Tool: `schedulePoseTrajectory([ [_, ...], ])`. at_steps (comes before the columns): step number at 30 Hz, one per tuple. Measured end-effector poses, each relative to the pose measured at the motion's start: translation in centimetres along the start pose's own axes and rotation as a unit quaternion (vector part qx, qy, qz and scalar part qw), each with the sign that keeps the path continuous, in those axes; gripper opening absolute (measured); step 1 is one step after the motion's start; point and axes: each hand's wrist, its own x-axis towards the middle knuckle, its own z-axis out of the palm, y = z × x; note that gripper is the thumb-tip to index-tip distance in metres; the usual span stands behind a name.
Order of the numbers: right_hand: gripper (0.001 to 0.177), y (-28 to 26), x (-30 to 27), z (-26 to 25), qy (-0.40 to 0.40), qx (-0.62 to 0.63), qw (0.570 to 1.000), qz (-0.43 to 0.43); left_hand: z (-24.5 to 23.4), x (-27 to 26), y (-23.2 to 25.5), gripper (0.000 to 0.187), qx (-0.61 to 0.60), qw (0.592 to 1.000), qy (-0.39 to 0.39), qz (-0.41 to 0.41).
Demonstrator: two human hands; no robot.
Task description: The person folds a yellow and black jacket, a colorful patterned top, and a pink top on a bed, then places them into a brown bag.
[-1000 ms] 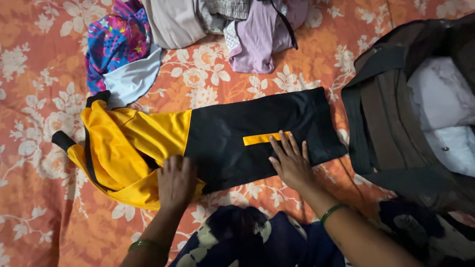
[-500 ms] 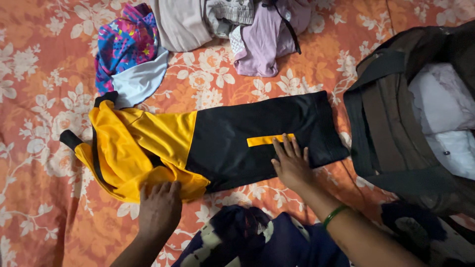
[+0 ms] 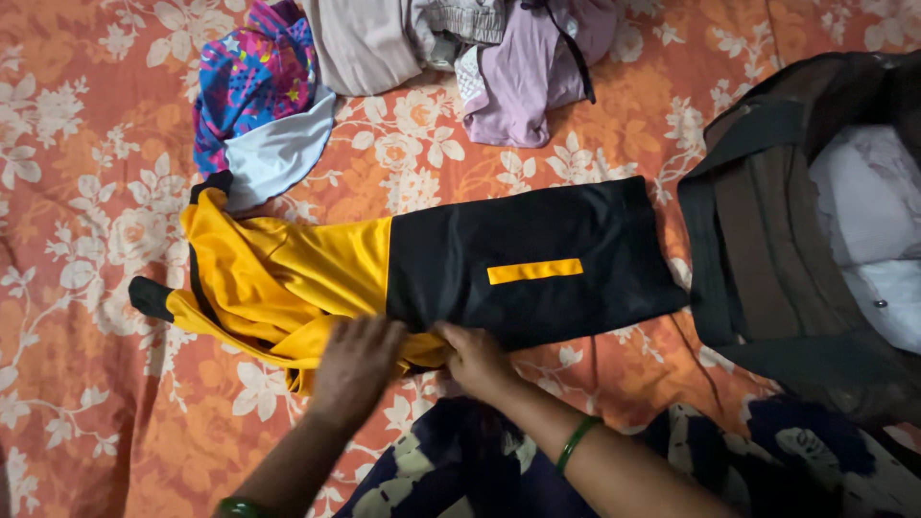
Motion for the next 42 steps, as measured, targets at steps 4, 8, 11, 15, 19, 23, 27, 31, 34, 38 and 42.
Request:
schedulePoseTrajectory([
  [4,0.019,1.5,-0.6,0.0,-0.035,0.020,0.997,0.065,-0.5,-2.2,-5.5,0.043,0.108,0.990,0.010,-0.089],
  [8,0.018,1.6,-0.9,0.4,-0.042,0.012,0.998,0.054,-3.4,-4.3,-9.9,0.021,0.102,0.950,0.101,-0.277],
  [11,0.029,2.6,-1.5,1.1,-0.018,0.016,1.000,0.001,-5.8,-3.5,-10.4,0.036,-0.051,0.918,0.202,-0.338],
  [15,0.044,6.2,-1.8,2.2,-0.120,0.207,0.960,0.146,-7.6,2.5,-6.8,0.030,-0.131,0.924,0.329,-0.140],
  [19,0.065,11.7,-1.9,-1.3,-0.131,0.313,0.924,0.178,-6.3,8.8,2.6,0.046,-0.052,0.963,0.231,0.132],
  [23,0.052,14.5,-4.4,-7.0,0.111,0.580,0.709,0.386,-3.2,8.4,7.4,0.059,-0.035,0.979,0.155,0.131],
  [27,0.048,14.7,-7.4,-13.1,0.130,0.446,0.791,0.397,0.1,4.6,2.6,0.055,-0.152,0.974,0.165,-0.032],
  [31,0.052,13.9,-6.4,-14.8,0.167,0.465,0.766,0.411,1.9,1.3,-3.0,0.056,-0.141,0.972,0.149,-0.117],
  [34,0.050,13.6,-4.4,-14.3,0.145,0.441,0.792,0.397,2.5,1.4,-4.4,0.051,-0.110,0.972,0.129,-0.163],
  [38,0.040,13.0,-1.9,-12.5,0.112,0.432,0.804,0.393,2.9,2.4,-2.5,0.042,-0.006,0.992,0.080,-0.096],
  [42,0.036,12.8,0.0,-11.5,0.097,0.413,0.810,0.405,3.0,2.2,1.4,0.064,-0.032,0.996,0.077,0.039],
])
